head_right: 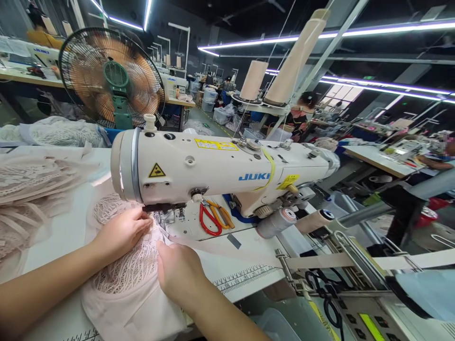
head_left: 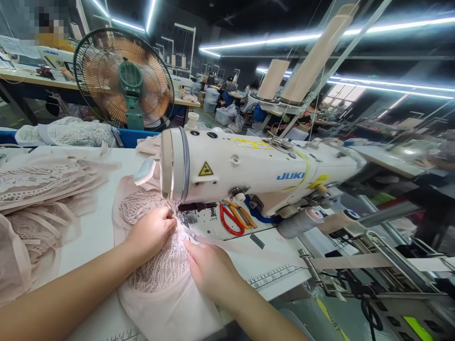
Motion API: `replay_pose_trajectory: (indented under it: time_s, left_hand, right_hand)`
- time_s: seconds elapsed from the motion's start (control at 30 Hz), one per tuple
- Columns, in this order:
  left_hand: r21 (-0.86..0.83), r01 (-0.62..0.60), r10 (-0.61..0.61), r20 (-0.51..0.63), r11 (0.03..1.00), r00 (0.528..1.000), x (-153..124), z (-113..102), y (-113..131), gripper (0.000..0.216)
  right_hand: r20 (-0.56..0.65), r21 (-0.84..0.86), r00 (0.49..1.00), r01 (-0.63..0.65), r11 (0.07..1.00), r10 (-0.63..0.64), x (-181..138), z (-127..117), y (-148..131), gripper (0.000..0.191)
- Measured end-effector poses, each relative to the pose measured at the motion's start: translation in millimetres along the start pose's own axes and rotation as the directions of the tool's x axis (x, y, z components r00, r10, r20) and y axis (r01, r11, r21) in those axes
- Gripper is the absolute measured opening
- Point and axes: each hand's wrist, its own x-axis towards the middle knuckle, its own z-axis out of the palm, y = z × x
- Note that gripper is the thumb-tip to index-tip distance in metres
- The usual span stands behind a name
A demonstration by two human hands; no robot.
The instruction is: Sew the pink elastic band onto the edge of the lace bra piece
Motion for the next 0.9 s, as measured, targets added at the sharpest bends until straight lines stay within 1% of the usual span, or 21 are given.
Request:
replay_pose_trajectory:
  time_s: [0.13, 0.23, 0.4, 0.53, 0.6, 0.67, 0.73, 0.8, 0.83, 0.87, 0.9]
  left_hand:
    - [0.024, -0.028, 0.027, 0.002, 0.999, 1.0, 2.4, -0.8, -1.9, 0.019]
    - [0.083, -0.048, 0.049, -0.011, 0.995, 0.999, 5.5, -1.4, -5.0, 0.025]
    - [0.182, -0.141, 0.146, -0.01, 0.973, 0.989, 13.1, -2.2, -12.5, 0.031]
    - [0.199, -0.131, 0.139, -0.029, 0.971, 0.99, 17.9, -4.7, -16.5, 0.032]
    - [0.195, -0.136, 0.146, -0.037, 0.971, 0.989, 15.4, -8.5, -16.8, 0.033]
    - [0.187, -0.17, 0.184, -0.059, 0.968, 0.981, 6.6, -13.4, -17.6, 0.035]
    - [0.186, -0.266, 0.283, -0.074, 0.946, 0.956, -8.8, -16.7, -21.3, 0.036]
    - [0.221, -0.368, 0.387, -0.048, 0.903, 0.921, -28.3, -15.9, -28.8, 0.033]
    - [0.252, -0.391, 0.408, -0.017, 0.885, 0.913, -38.0, -13.9, -33.7, 0.036]
    - [0.287, -0.38, 0.391, 0.021, 0.879, 0.92, -46.7, -11.1, -38.8, 0.049]
    - [0.32, -0.345, 0.347, 0.054, 0.882, 0.936, -54.0, -8.1, -43.8, 0.066]
  right_hand:
    - [-0.005, -0.015, 1.0, 0.001, 1.0, -0.001, 2.9, -3.0, -1.2, 0.027]
    - [-0.011, -0.035, 1.0, -0.004, 0.999, 0.003, 6.3, -5.8, -2.4, 0.024]
    - [0.0, -0.051, 1.0, -0.021, 0.998, 0.021, 13.8, -10.4, -6.3, 0.03]
    - [-0.004, -0.106, 0.998, -0.057, 0.993, 0.056, 19.7, -11.9, -10.6, 0.029]
    - [-0.007, -0.139, 0.997, -0.078, 0.987, 0.078, 19.0, -12.1, -10.6, 0.029]
    - [-0.018, -0.162, 0.997, -0.072, 0.984, 0.07, 14.1, -11.9, -8.3, 0.03]
    - [-0.012, -0.176, 1.0, -0.025, 0.984, 0.023, 5.6, -11.1, -4.1, 0.035]
    - [0.024, -0.178, 0.999, 0.043, 0.983, -0.04, -3.6, -10.0, 0.3, 0.04]
    - [0.052, -0.175, 0.997, 0.067, 0.982, -0.058, -7.3, -9.5, 2.3, 0.042]
    - [0.083, -0.17, 0.994, 0.079, 0.982, -0.066, -10.0, -9.0, 3.9, 0.043]
    - [0.106, -0.165, 0.992, 0.084, 0.983, -0.067, -11.5, -8.7, 5.2, 0.046]
